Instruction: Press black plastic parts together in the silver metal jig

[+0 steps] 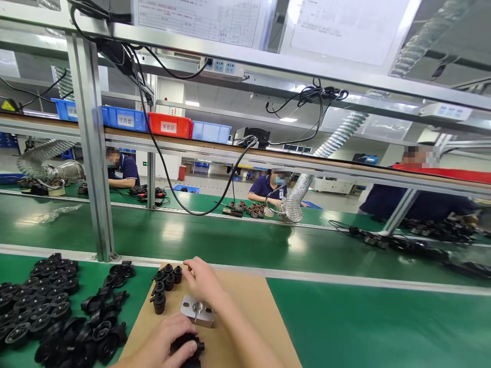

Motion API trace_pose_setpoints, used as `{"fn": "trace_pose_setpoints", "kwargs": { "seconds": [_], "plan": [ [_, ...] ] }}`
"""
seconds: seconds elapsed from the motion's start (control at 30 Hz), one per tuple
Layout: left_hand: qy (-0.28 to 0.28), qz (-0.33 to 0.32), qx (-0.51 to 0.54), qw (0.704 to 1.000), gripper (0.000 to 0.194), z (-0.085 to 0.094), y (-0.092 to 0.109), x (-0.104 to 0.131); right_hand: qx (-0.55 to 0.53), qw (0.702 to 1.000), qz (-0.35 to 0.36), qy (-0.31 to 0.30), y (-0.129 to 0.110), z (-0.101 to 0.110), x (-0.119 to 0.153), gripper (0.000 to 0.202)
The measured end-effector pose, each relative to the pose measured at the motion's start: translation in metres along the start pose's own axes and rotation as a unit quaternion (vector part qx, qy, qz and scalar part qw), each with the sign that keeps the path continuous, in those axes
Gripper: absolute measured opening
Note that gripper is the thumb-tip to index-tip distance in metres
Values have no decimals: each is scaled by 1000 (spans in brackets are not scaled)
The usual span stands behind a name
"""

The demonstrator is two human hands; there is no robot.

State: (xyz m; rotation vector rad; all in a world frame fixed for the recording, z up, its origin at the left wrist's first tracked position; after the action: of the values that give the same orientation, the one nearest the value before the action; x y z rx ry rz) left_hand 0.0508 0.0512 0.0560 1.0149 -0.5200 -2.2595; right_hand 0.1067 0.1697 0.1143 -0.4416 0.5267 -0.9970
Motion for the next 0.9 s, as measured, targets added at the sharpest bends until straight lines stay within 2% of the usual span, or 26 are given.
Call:
{"fn": "trace_pose_setpoints", "kwargs": {
  "seconds": [0.1, 0.2, 0.23, 0.33, 0.43, 0.53, 0.7, 0.9],
  "plan": [
    [29, -14, -6, 999, 26, 8, -2, 0, -7, 1000, -2, -14, -9, -16, -21, 25],
    [79, -22, -18, 996, 21, 19, -9, 4, -21, 1000, -21, -11, -3, -16, -29, 17],
    [96, -18, -19, 995, 26, 22, -13, 7, -28, 999, -34, -6, 2, -13, -29, 16],
    [118, 21, -8, 993, 65, 20, -28, 15, -51, 996, -79, 11, 22, 6, -24, 21],
    [100, 76, 22, 992, 80, 8, -43, 21, -69, 992, -105, 16, 33, 27, -10, 27],
    [91, 124, 43, 987, 74, 1, -51, 25, -81, 991, -104, -10, 34, 43, 7, 22],
    [116, 161, 41, 979, 66, 7, -56, 22, -70, 993, -83, -54, 34, 62, 21, 17],
    [115, 182, 74, 974, 60, 13, -48, 13, -18, 992, -38, -120, 24, 60, 31, 10]
  ]
}}
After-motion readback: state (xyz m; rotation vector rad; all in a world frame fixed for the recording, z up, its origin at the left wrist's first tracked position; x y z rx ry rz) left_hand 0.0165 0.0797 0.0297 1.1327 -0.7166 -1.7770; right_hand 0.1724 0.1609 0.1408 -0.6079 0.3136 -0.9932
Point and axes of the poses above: each hand's wrist, its own x-axis away from the middle knuckle, its own z-axis out of the back of the hand, y = z × x, the point moved 9 cm from there along -x, towards the middle knuckle, and after that the axes turned 10 degrees about -z, right-handed, at the moved point
